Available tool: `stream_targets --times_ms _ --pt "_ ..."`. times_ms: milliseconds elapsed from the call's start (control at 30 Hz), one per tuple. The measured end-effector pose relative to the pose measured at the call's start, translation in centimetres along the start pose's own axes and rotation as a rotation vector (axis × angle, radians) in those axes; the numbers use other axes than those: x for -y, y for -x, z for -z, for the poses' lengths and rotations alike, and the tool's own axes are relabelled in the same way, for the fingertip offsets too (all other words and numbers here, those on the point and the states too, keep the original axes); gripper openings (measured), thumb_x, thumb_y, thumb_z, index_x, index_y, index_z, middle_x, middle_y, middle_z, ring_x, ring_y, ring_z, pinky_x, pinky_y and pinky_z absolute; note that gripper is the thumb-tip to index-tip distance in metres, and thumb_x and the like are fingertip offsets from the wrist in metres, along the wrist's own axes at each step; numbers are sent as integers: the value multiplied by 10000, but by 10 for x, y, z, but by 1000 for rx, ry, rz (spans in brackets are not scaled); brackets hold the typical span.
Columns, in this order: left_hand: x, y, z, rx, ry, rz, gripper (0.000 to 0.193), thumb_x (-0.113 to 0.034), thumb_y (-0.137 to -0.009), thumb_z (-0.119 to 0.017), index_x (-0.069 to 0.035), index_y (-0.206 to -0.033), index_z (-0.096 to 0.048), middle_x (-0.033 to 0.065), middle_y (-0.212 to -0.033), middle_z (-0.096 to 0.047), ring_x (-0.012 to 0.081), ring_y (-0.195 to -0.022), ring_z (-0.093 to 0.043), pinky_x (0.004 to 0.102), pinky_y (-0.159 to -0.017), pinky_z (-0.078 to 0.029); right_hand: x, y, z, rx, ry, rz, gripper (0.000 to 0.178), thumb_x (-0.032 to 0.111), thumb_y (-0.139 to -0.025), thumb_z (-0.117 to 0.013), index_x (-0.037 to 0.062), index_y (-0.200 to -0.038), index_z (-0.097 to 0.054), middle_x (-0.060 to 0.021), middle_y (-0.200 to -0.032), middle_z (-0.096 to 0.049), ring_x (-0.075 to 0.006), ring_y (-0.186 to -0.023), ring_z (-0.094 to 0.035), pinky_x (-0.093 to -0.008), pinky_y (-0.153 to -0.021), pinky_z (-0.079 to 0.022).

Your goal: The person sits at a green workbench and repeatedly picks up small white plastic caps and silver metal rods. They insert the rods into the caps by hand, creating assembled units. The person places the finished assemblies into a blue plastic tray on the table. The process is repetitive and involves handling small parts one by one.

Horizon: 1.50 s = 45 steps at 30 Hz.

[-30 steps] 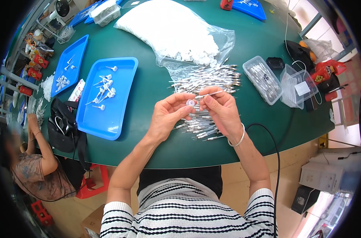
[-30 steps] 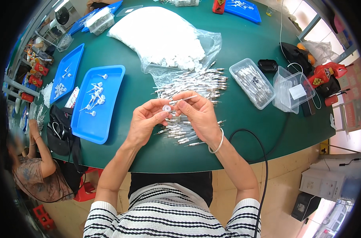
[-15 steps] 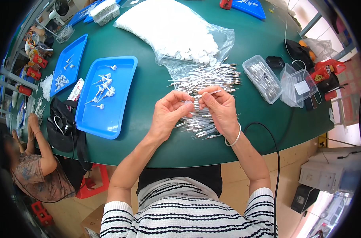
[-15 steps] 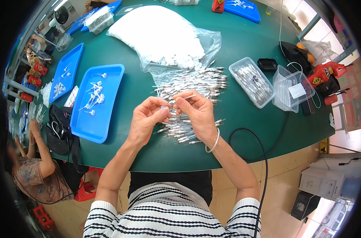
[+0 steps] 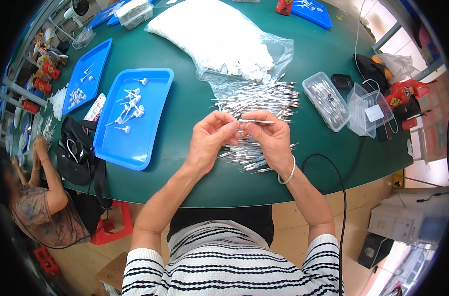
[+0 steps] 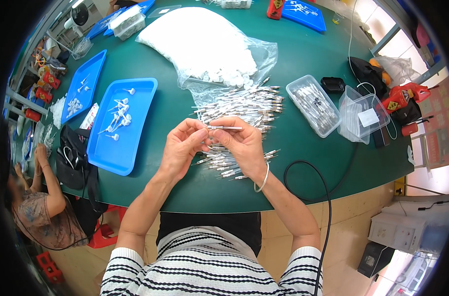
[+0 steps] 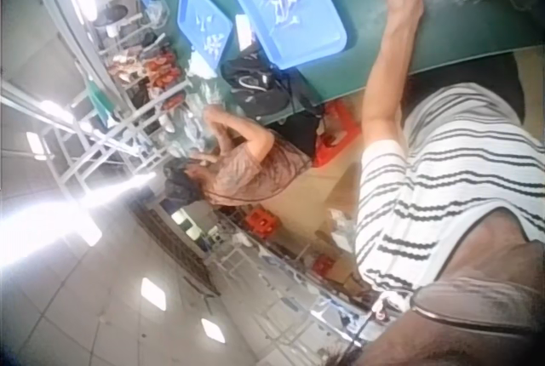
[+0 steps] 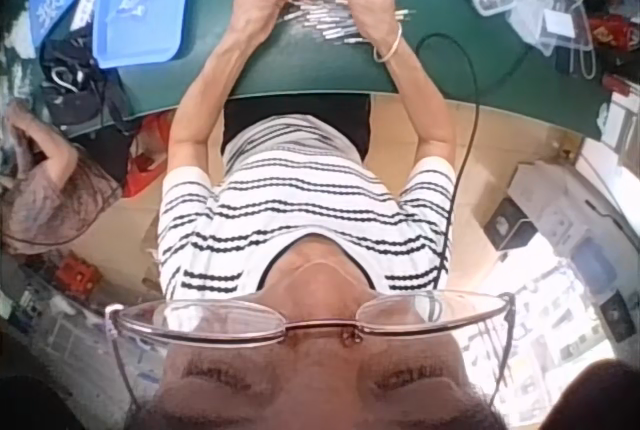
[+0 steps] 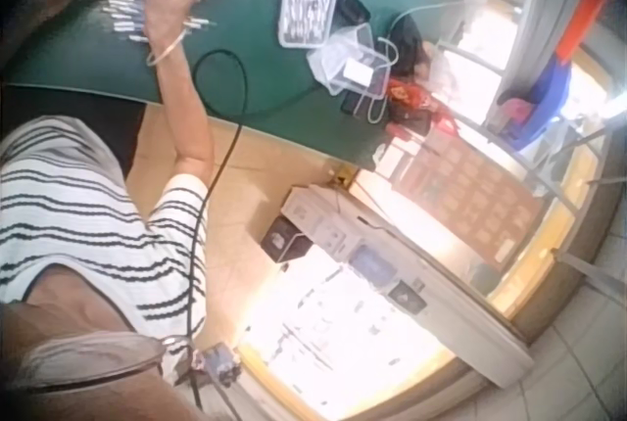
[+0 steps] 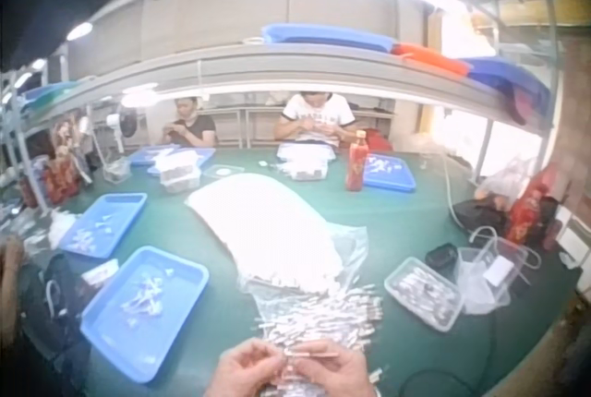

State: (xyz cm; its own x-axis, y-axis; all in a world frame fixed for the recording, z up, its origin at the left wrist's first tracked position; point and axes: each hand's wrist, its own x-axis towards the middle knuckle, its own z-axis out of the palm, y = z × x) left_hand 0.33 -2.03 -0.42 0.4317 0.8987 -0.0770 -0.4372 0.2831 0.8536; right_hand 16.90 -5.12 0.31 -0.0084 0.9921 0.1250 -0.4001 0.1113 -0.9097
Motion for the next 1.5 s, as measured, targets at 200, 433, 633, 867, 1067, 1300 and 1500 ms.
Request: stream_targets --times_ms 200,433,633,867,1067,1300,1500 --pt "4 -1 3 -17 183 121 96 -93 -891 -648 -40 -965 -617 75 -915 -676 86 -756 -631 226 -658 -553 -9 2 -1 -24 25 61 170 6 -898 -616 -32 -1064 -627 -83 -942 -653 -129 -853 -649 -250 -779 -537" --pt "4 0 4 -14 195 128 92 -94 -891 -648 -43 -960 -616 87 -925 -681 89 -761 -638 229 -652 -562 -12 1 -2 -32 -4 77 163 13 -902 -614 -31 -1059 -621 -98 -917 -672 -130 -832 -655 -247 -770 -540" --pt "1 0 3 -19 163 130 89 -95 -897 -636 -35 -958 -609 92 -914 -678 95 -754 -638 232 -634 -563 -11 1 0 -29 16 80 158 0 -896 -617 -32 -1051 -625 -81 -928 -645 -146 -868 -663 -251 -788 -542" --pt "-4 -1 2 -6 128 113 93 -130 -912 -606 -40 -936 -599 80 -861 -661 107 -734 -636 216 -590 -549 -10 2 0 -3 48 91 156 -7 -894 -615 -27 -1048 -629 -78 -941 -634 -155 -895 -662 -255 -784 -552" --pt "-8 -3 6 25 89 165 71 -121 -897 -598 -55 -895 -575 51 -804 -625 103 -692 -609 218 -568 -547 -9 3 -1 36 68 84 158 -14 -890 -617 -26 -1046 -630 -91 -950 -653 -152 -895 -660 -265 -797 -560" --pt "-10 -3 10 24 83 174 51 -104 -876 -600 -54 -877 -587 37 -770 -603 92 -688 -605 247 -573 -556 -6 5 -3 57 130 65 156 -6 -890 -621 -29 -1044 -629 -95 -954 -667 -138 -893 -653 -254 -797 -547" --pt "-11 -2 10 -6 62 157 58 -103 -862 -605 -49 -856 -584 38 -766 -595 92 -680 -598 249 -567 -555 -4 7 -2 60 195 63 147 1 -891 -626 -25 -1036 -628 -69 -960 -655 -114 -881 -639 -232 -779 -526"
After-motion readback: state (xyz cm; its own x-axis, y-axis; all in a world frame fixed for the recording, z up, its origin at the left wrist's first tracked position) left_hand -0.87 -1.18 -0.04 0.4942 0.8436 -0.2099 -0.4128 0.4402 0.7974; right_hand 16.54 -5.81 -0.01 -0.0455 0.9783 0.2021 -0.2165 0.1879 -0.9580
